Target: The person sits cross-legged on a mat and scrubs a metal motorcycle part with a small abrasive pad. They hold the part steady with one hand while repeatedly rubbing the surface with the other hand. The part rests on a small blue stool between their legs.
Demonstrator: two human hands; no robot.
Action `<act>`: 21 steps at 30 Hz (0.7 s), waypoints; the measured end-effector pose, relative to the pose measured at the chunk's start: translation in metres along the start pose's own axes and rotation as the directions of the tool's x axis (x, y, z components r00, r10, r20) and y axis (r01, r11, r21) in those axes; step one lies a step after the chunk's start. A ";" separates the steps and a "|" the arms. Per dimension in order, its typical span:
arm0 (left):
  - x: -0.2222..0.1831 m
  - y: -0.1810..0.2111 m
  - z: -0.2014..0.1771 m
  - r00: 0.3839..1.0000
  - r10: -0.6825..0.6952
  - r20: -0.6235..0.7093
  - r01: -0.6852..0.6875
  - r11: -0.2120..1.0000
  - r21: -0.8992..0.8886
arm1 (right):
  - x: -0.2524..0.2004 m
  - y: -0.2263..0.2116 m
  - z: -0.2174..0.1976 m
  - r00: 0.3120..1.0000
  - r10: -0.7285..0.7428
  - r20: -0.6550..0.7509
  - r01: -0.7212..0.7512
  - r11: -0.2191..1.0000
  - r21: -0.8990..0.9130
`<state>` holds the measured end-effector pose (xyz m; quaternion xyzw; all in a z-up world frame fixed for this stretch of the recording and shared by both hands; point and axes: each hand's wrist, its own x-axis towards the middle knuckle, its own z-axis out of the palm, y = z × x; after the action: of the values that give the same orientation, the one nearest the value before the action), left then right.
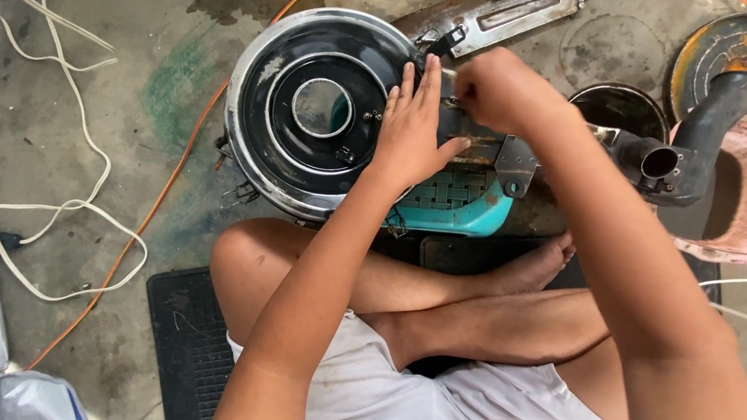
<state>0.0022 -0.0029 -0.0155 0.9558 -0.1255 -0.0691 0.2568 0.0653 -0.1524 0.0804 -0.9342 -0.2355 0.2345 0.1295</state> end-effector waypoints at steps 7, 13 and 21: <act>0.003 -0.002 -0.001 1.000 0.009 -0.021 -0.009 1.000 0.004 | 0.004 0.016 0.004 0.971 -0.194 -0.138 0.196 0.981 0.002; -0.002 -0.002 -0.002 1.000 0.010 -0.023 -0.010 1.000 0.002 | -0.025 0.053 -0.001 0.979 0.200 0.047 -0.199 0.980 -0.024; -0.003 0.000 -0.001 1.000 0.006 -0.022 -0.006 1.000 -0.019 | -0.013 0.053 0.006 0.993 0.117 0.002 -0.117 0.993 -0.029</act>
<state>-0.0002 -0.0017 -0.0140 0.9536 -0.1249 -0.0589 0.2676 0.0720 -0.2031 0.0612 -0.9479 -0.1838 0.2398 0.1014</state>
